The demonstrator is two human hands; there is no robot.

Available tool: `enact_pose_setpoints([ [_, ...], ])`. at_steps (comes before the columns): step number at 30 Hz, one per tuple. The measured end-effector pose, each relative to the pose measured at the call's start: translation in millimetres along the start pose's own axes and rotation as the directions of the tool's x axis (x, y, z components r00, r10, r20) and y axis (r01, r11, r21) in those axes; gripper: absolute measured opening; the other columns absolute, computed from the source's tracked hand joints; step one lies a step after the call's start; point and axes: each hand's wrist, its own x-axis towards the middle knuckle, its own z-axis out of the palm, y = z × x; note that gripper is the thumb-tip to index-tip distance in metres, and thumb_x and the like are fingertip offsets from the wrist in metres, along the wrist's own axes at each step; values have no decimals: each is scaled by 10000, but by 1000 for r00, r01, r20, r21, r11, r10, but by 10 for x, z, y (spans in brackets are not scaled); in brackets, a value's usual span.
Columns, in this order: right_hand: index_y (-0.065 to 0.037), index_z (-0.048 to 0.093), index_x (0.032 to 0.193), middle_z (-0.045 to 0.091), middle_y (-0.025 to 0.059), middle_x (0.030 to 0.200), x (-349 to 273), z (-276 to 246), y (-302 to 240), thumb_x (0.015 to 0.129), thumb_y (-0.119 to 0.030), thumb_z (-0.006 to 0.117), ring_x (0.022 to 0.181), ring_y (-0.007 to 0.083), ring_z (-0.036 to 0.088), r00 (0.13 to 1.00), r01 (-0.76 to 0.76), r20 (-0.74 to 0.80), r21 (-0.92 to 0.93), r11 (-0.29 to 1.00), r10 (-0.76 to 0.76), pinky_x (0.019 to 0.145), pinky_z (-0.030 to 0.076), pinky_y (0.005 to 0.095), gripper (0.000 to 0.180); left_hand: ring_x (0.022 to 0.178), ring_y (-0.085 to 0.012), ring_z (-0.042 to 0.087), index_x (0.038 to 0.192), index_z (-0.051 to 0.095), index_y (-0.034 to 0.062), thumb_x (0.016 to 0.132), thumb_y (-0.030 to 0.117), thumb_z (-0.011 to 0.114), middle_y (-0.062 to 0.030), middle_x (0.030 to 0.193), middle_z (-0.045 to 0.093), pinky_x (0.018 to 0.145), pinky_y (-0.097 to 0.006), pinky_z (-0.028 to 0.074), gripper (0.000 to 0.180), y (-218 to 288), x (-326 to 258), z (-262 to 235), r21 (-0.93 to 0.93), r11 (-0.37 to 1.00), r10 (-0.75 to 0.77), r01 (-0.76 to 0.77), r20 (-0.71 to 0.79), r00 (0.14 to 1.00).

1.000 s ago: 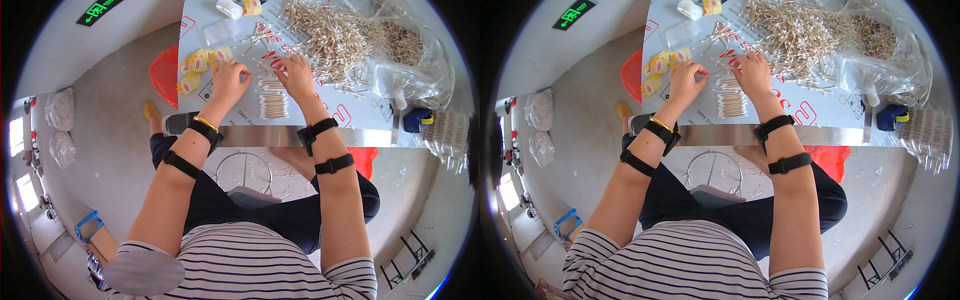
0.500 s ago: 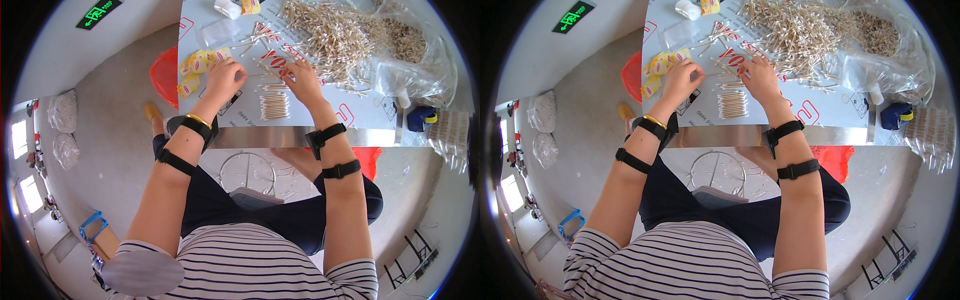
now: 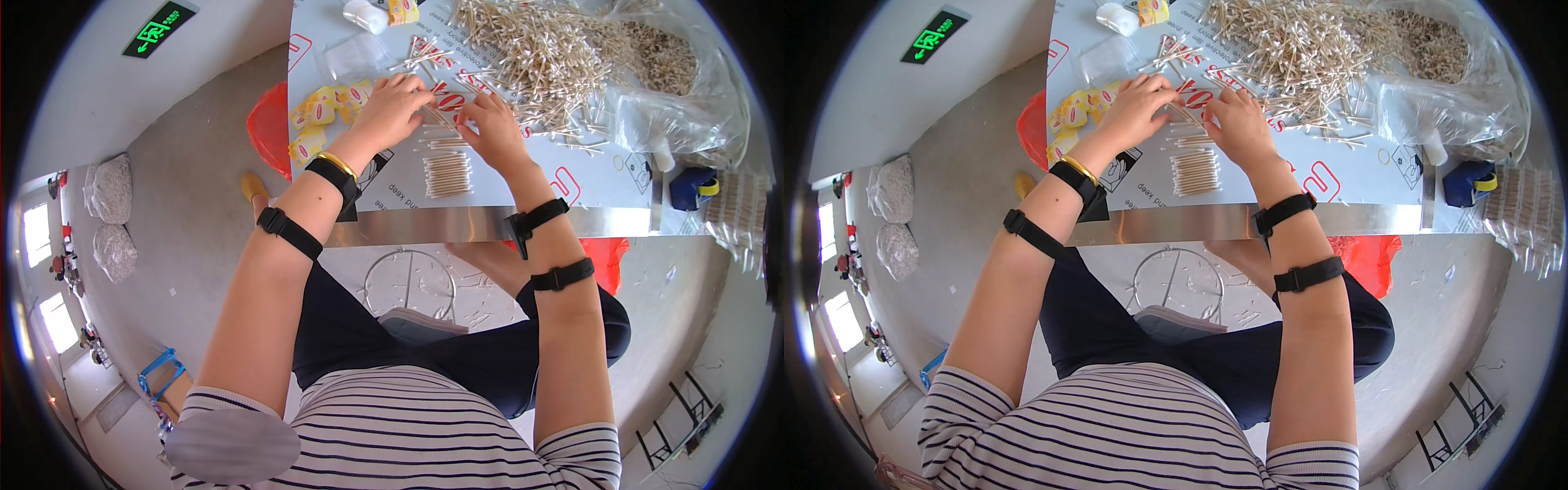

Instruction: Picking individual cotton swabs from a pile and arranging them neatly in a row on a work table.

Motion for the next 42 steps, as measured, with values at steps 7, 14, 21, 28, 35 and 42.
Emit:
enact_pose_setpoints([
  [7, -136, 692, 901, 626, 62, 1014, -22, -79, -47, 860, -146, 744, 1089, 293, 608, 997, -5, 81, -15, 1000, 6, 993, 494, 446, 67, 1100, -203, 592, 1013, 701, 160, 835, 167, 798, 19, 1077, 634, 974, -395, 417, 203, -49, 1, -23, 33, 999, -1, 1, 14, 1000],
  [14, -136, 695, 902, 625, 66, 1011, -20, -108, -29, 847, -139, 746, 1092, 289, 610, 994, -56, 93, -59, 997, 61, 983, 503, 442, 75, 912, -208, 652, 861, 687, 148, 836, 203, 810, 8, 829, 668, 911, -378, 405, 137, 53, -109, -55, 11, 997, -74, 74, 6, 997],
  [21, -134, 728, 929, 637, 81, 1041, 35, -100, -102, 832, -203, 777, 1121, 307, 609, 985, -140, 96, -17, 990, 141, 1007, 493, 458, 129, 870, -214, 676, 877, 724, 143, 849, 214, 803, 4, 819, 692, 849, -380, 428, 109, 128, -169, 9, -29, 990, -142, 141, -22, 990],
  [28, -110, 759, 884, 667, 124, 1079, 103, 58, -189, 846, -264, 775, 1147, 339, 622, 954, -242, 163, -81, 967, 252, 1000, 503, 468, 160, 836, -240, 694, 882, 743, 139, 876, 194, 760, -12, 834, 705, 845, -413, 451, 58, 149, -171, 28, -152, 965, -217, 215, 1, 976],
  [35, -94, 771, 925, 719, 132, 981, 92, -23, -70, 833, -230, 760, 1006, 313, 684, 884, -463, 198, 231, 856, 424, 952, 527, 442, 165, 813, -255, 692, 895, 735, 131, 878, 166, 738, -21, 853, 699, 828, -399, 464, 39, 119, -209, 33, -147, 967, -214, 208, -30, 976],
  [42, -138, 770, 940, 721, 98, 991, 201, -47, -128, 856, -174, 729, 1014, 310, 669, 969, -241, 69, 47, 969, 238, 926, 520, 456, 101, 857, -262, 685, 891, 749, 129, 840, 114, 741, -21, 858, 690, 854, -413, 476, 53, 195, -143, 105, -242, 954, -193, 175, -51, 980],
])
